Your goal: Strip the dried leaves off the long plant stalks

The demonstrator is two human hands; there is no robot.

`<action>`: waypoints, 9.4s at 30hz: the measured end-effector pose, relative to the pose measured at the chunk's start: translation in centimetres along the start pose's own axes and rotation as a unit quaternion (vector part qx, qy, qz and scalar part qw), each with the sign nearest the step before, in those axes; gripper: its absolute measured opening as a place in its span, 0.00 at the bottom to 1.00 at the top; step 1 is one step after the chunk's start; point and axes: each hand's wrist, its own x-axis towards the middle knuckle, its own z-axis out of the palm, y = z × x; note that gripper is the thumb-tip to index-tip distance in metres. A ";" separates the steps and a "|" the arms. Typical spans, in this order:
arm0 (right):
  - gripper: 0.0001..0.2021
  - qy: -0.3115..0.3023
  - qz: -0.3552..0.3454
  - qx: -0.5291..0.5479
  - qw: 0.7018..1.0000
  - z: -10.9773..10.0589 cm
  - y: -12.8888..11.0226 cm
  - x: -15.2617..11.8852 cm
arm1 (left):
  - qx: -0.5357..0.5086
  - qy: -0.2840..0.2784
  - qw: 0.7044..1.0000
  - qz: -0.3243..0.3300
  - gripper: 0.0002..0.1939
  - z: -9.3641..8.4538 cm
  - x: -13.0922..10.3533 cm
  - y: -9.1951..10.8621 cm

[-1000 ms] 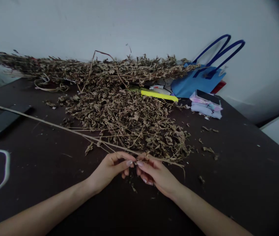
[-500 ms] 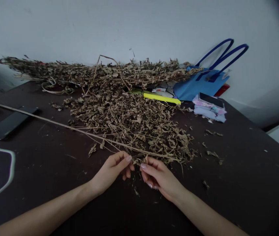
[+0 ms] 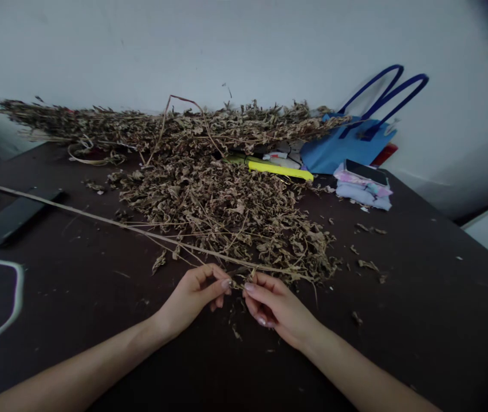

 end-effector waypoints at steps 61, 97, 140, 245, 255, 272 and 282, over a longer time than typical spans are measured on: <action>0.15 0.043 -0.060 -0.058 0.996 0.4 0.3 -0.2 | -0.039 -0.032 0.998 -0.037 0.17 0.3 -0.5 0.2; 0.18 0.054 -0.067 -0.069 0.994 0.4 0.0 -0.3 | 0.182 -0.031 0.983 -0.019 0.13 -0.6 -0.2 0.9; 0.14 0.029 -0.089 -0.009 0.996 0.6 -0.2 -0.3 | -0.082 0.018 0.995 -0.052 0.11 0.2 -0.5 0.9; 0.16 -0.004 -0.092 -0.176 0.980 -0.2 0.4 0.0 | -0.324 -0.006 0.945 -0.041 0.08 1.8 -1.4 0.3; 0.16 -0.034 -0.092 -0.150 0.984 0.4 0.3 -0.4 | -0.386 -0.009 0.919 -0.085 0.04 2.3 -1.6 -0.7; 0.08 0.004 -0.205 -0.411 0.888 0.0 -1.6 -1.4 | -0.348 0.016 0.933 -0.091 0.10 1.5 -1.2 0.4; 0.13 0.068 -0.077 -0.149 0.983 -1.2 -1.5 -0.3 | -0.339 0.013 0.938 -0.073 0.10 1.5 -1.1 0.6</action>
